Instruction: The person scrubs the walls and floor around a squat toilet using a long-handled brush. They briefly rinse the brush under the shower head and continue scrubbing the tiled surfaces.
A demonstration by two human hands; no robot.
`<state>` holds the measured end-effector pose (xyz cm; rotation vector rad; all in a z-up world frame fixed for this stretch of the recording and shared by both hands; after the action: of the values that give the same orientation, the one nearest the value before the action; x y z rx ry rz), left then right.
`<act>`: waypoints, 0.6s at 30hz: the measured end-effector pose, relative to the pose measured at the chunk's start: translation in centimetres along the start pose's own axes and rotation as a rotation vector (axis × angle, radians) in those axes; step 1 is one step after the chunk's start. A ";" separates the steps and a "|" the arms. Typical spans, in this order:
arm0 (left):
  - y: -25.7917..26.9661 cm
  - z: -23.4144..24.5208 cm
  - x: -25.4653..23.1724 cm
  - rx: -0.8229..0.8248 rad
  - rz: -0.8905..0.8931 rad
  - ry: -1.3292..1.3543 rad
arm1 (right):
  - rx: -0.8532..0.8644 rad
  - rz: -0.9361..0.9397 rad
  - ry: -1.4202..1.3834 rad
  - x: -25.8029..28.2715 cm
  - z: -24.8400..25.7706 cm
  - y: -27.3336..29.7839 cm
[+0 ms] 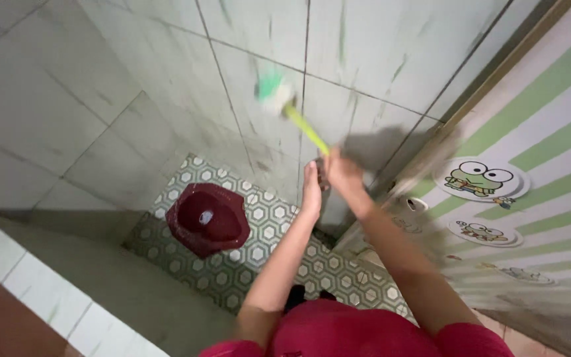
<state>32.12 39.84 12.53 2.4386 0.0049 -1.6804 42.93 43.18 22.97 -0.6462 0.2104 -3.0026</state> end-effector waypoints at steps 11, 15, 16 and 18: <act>-0.6 6.7 6.6 -0.175 0.139 -0.167 | -0.169 0.139 0.108 4.8 3.7 -2.3; -1.7 6.7 6.4 -0.130 0.310 0.107 | -0.488 0.188 -0.233 9.8 14.8 -5.0; -1.9 7.0 6.2 -0.136 0.311 0.092 | -0.538 0.172 -0.285 9.4 15.0 -5.3; -1.9 7.8 6.5 -0.136 0.321 0.065 | -0.383 0.095 -0.127 7.9 9.3 -5.3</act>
<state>27.01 39.94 3.51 2.2504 -0.2422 -1.4146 39.43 46.61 35.33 -0.8254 0.7958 -2.8358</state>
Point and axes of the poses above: each hand's wrist, its own y-axis away from the middle knuckle, its own z-axis out of the back of the hand, x = y × z, the point moved 9 cm from there along -y, towards the middle knuckle, and after that the axes turned 2 degrees about -y, right-handed, at the moved point
